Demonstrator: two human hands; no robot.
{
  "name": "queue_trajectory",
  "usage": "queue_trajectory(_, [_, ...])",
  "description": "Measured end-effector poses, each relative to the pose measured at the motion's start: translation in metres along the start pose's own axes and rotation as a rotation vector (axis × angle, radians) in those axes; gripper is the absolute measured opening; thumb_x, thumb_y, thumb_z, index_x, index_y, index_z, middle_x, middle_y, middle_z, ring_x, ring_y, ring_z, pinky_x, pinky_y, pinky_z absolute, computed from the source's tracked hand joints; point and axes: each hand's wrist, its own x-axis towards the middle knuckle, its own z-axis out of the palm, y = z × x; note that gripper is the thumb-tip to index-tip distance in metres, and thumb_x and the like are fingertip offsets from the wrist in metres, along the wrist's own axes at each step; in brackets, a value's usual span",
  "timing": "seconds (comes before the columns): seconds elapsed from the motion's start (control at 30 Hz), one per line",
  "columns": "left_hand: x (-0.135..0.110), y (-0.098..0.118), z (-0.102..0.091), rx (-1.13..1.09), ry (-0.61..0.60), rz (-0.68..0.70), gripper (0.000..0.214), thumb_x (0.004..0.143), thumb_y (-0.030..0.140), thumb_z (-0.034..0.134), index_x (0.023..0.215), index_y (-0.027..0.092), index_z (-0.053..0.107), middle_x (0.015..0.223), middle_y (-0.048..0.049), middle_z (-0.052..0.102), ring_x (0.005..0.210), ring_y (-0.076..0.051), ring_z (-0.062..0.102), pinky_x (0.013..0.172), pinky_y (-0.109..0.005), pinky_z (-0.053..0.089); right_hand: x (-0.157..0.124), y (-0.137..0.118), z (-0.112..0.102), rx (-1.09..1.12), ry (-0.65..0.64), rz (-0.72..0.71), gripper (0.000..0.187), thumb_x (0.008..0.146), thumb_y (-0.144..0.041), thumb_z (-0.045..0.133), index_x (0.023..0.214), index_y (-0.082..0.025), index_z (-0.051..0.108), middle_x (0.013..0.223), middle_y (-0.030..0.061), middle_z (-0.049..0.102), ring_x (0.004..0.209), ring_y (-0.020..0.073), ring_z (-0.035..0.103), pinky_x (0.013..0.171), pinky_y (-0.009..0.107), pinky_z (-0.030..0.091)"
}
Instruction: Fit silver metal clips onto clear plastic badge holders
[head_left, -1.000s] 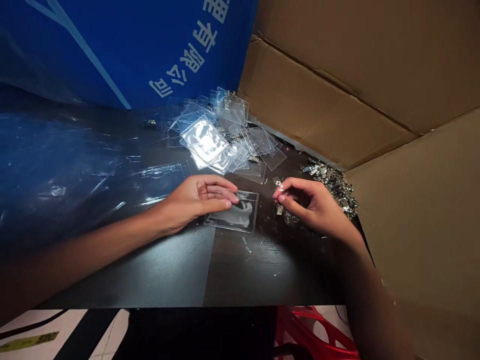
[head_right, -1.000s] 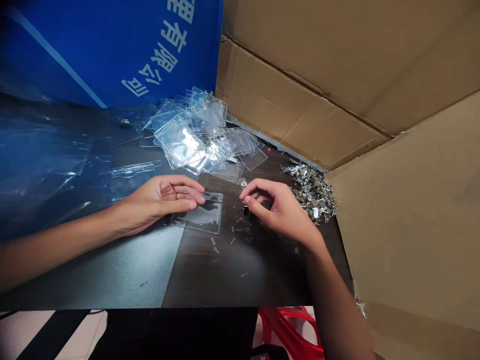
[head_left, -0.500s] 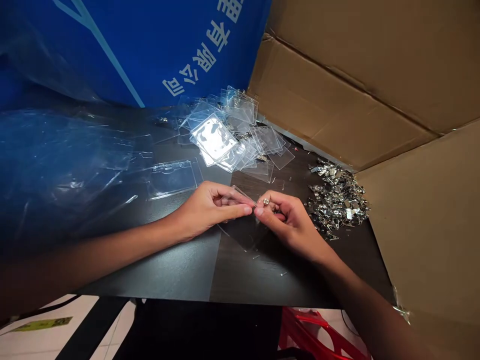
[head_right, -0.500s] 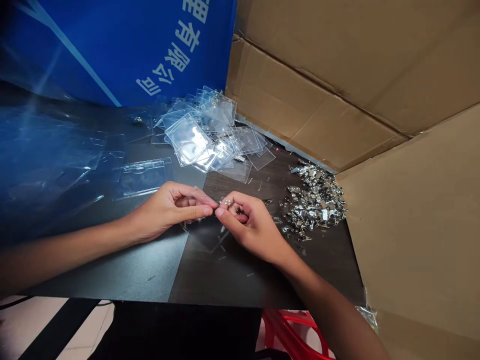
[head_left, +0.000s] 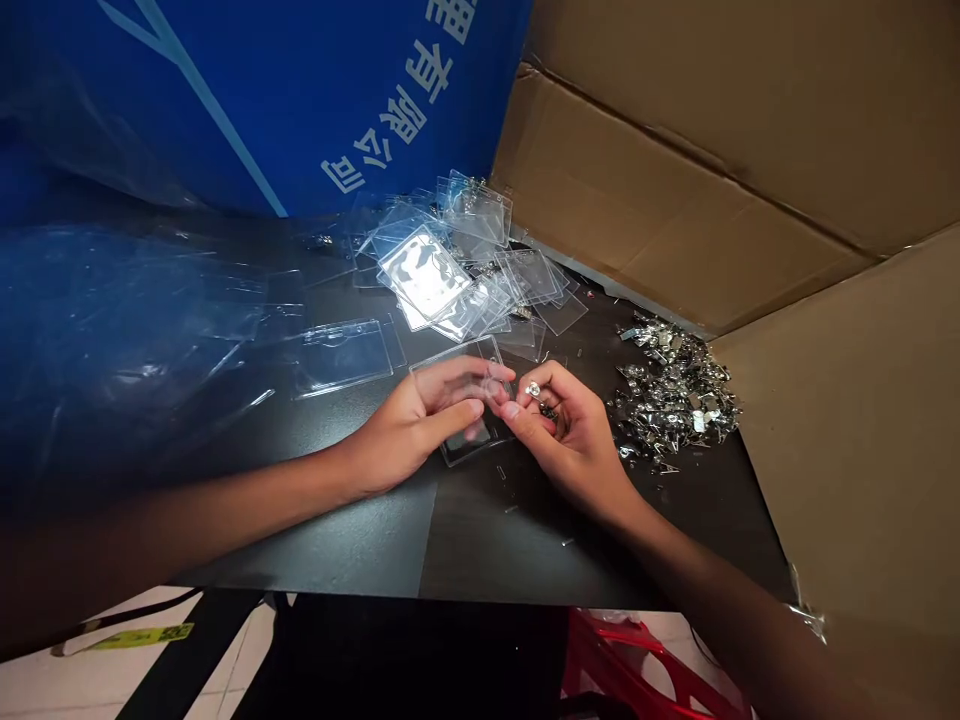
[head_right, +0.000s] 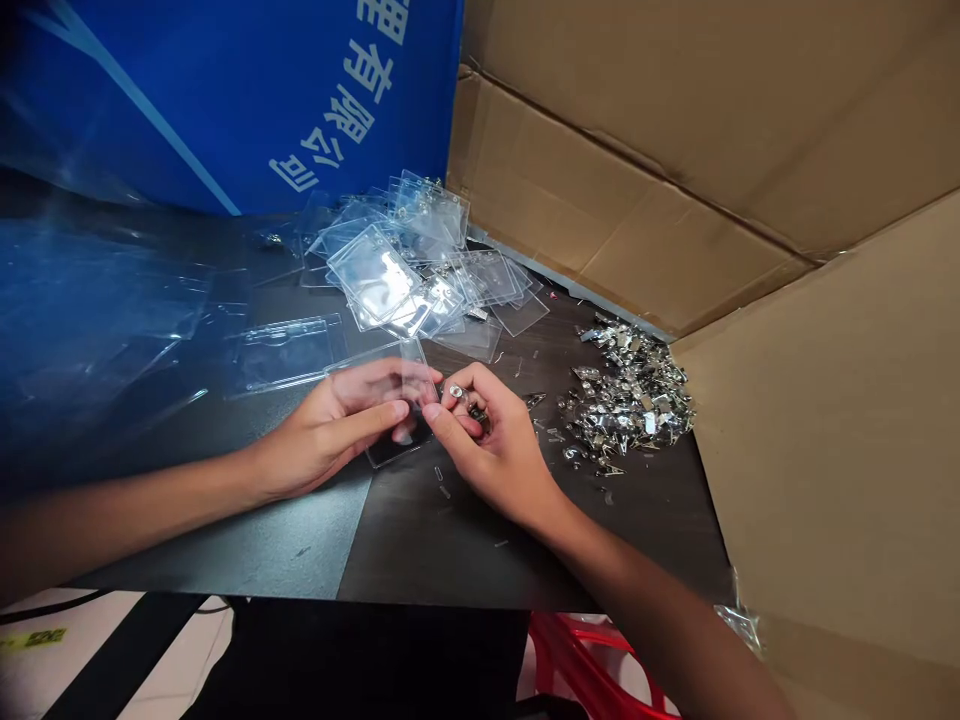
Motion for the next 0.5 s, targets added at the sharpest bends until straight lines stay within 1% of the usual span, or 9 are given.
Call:
queue_trajectory(0.1, [0.0015, 0.0016, 0.0003, -0.002, -0.012, 0.002, 0.033, 0.095, 0.022, 0.083, 0.127, 0.018, 0.076, 0.104, -0.0069, 0.074, 0.088, -0.015, 0.066, 0.069, -0.022, 0.051, -0.0004, 0.0009, 0.0004, -0.077, -0.002, 0.016, 0.013, 0.102, -0.031, 0.073, 0.104, -0.026, 0.062, 0.075, -0.0068, 0.046, 0.064, 0.0137, 0.039, 0.063, 0.03, 0.035])
queue_trajectory(0.17, [0.0022, 0.0017, -0.0004, -0.01, -0.021, 0.016, 0.035, 0.093, 0.018, 0.082, 0.128, 0.017, 0.075, 0.103, -0.0061, 0.073, 0.089, -0.014, 0.066, 0.07, -0.022, 0.05, -0.0008, 0.0003, 0.0007, -0.125, -0.024, 0.02, 0.012, 0.102, -0.03, 0.073, 0.108, -0.025, 0.063, 0.073, -0.0076, 0.045, 0.062, 0.0134, 0.04, 0.064, 0.031, 0.035])
queue_trajectory(0.27, [0.0029, 0.0007, -0.0014, -0.038, -0.002, 0.016, 0.036, 0.09, 0.014, 0.083, 0.124, 0.017, 0.075, 0.102, -0.0054, 0.072, 0.095, -0.015, 0.066, 0.076, -0.022, 0.052, -0.0017, -0.0014, 0.0002, -0.144, -0.038, 0.019, 0.012, 0.103, -0.031, 0.071, 0.11, -0.024, 0.064, 0.074, -0.0073, 0.047, 0.064, 0.0136, 0.043, 0.065, 0.03, 0.036])
queue_trajectory(0.4, [0.0028, 0.0016, -0.0011, -0.052, 0.012, -0.044, 0.036, 0.087, 0.013, 0.083, 0.122, 0.017, 0.076, 0.101, -0.0045, 0.071, 0.095, -0.015, 0.066, 0.079, -0.024, 0.051, -0.003, -0.0029, -0.0021, -0.178, -0.073, 0.043, 0.011, 0.105, -0.034, 0.07, 0.105, -0.024, 0.066, 0.072, -0.0076, 0.045, 0.064, 0.0134, 0.043, 0.065, 0.03, 0.035])
queue_trajectory(0.5, [0.0023, 0.0047, 0.0, -0.068, 0.019, -0.085, 0.034, 0.085, 0.013, 0.083, 0.118, 0.019, 0.077, 0.101, -0.0041, 0.07, 0.098, -0.017, 0.066, 0.09, -0.029, 0.052, -0.0034, -0.0039, -0.0026, -0.16, -0.095, 0.075, 0.016, 0.106, -0.037, 0.07, 0.098, -0.024, 0.064, 0.073, -0.0066, 0.046, 0.064, 0.0133, 0.042, 0.064, 0.03, 0.035])
